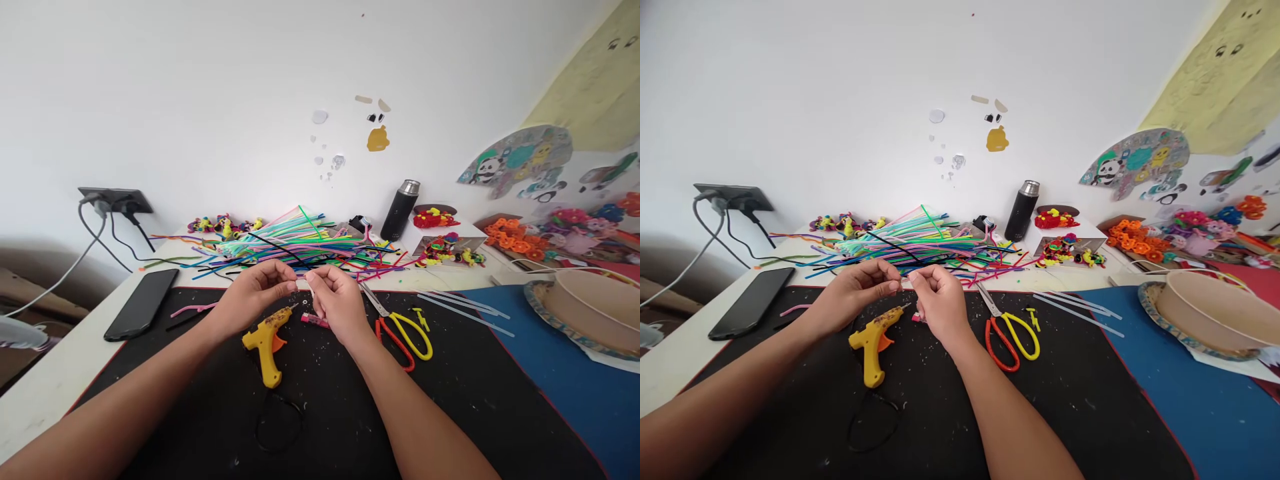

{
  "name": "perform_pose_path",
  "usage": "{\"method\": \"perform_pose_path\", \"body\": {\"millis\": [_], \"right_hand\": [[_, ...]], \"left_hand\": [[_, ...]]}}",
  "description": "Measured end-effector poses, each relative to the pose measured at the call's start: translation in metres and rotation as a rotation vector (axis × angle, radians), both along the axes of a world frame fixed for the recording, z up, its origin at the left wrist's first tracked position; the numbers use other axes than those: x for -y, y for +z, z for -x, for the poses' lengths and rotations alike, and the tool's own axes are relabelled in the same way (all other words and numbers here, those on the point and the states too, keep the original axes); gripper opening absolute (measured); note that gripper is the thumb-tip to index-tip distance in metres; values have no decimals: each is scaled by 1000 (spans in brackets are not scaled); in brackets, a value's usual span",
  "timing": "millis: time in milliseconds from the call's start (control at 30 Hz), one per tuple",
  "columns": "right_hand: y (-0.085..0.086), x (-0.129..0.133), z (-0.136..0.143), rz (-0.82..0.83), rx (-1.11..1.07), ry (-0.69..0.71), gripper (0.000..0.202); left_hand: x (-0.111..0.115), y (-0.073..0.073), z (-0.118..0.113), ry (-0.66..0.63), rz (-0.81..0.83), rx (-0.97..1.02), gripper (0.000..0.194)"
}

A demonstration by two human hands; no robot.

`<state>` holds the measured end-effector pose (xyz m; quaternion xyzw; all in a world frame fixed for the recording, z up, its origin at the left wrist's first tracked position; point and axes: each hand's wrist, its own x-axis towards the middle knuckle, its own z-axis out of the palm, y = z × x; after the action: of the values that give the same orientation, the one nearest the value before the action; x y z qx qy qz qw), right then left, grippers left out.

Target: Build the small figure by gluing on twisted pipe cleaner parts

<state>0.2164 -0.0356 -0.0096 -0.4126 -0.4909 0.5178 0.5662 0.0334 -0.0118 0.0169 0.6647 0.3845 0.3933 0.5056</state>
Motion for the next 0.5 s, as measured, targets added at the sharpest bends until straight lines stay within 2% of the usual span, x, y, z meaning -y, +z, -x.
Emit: {"method": "perform_pose_path", "body": {"millis": [133,300,500], "right_hand": [[0,3,2,4,22,41,31],[-2,6,4,-22,90,15,29],[-7,7,5,-86,215,-8,29]], "left_hand": [[3,0,1,21,-83,-86,32],[8,5,4,85,-306,-294,25],[6,3,9,106,-735,-517,15]]}}
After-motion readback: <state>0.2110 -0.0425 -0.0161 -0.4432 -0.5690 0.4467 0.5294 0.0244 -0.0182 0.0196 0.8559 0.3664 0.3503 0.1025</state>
